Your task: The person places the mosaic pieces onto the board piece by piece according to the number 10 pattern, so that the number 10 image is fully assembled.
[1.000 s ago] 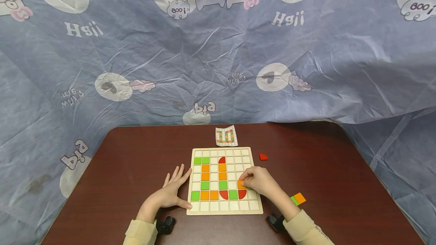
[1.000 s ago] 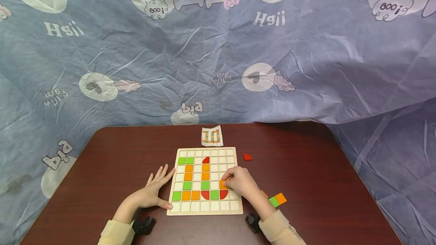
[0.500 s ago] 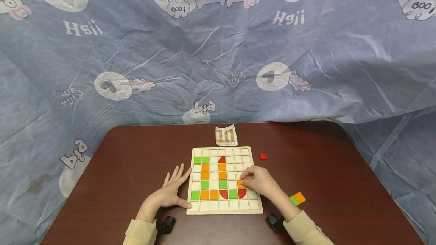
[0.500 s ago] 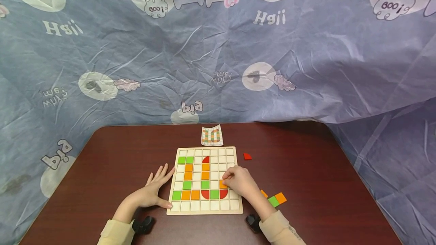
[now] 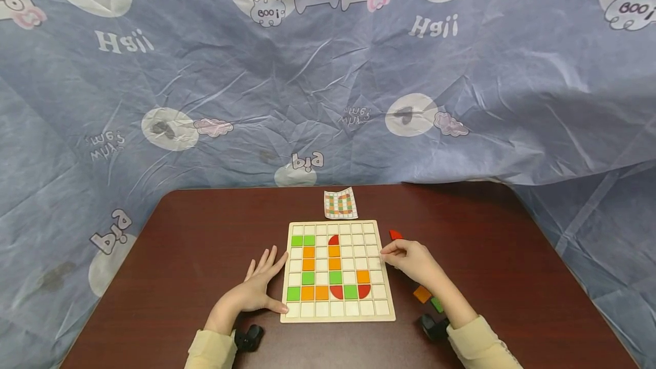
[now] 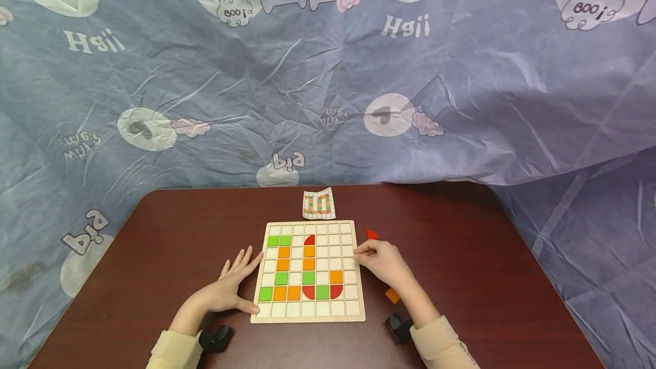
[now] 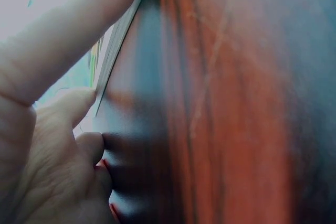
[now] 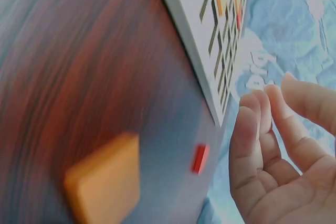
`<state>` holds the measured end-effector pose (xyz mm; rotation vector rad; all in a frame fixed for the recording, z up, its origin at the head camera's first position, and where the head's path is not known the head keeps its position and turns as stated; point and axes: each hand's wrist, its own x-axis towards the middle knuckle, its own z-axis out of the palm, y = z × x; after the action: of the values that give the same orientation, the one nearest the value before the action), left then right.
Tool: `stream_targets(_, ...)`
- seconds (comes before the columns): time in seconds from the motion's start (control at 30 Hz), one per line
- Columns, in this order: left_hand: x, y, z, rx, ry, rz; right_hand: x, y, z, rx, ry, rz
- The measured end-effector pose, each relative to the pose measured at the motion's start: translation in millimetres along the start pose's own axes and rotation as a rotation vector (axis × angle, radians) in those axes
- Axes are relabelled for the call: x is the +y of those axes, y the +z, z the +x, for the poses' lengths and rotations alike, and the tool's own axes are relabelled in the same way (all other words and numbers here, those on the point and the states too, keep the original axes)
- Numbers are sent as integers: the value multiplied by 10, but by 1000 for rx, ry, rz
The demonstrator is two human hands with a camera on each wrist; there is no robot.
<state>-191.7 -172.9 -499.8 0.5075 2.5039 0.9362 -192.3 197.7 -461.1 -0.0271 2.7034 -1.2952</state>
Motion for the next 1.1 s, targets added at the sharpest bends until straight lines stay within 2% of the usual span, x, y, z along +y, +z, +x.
stream_targets(0.37,1,-23,11,9,2,3,304,-351,-184,-23,18,12)
stream_targets(0.6,-12,-18,37,9,-11,0,454,-413,-249,-58,39,64)
stream_targets(0.8,-20,-7,33,3,-12,2,542,-413,-297,-155,-9,93)
stream_targets(1.1,-39,6,4,-18,7,-43,611,-357,-378,-169,-82,-63)
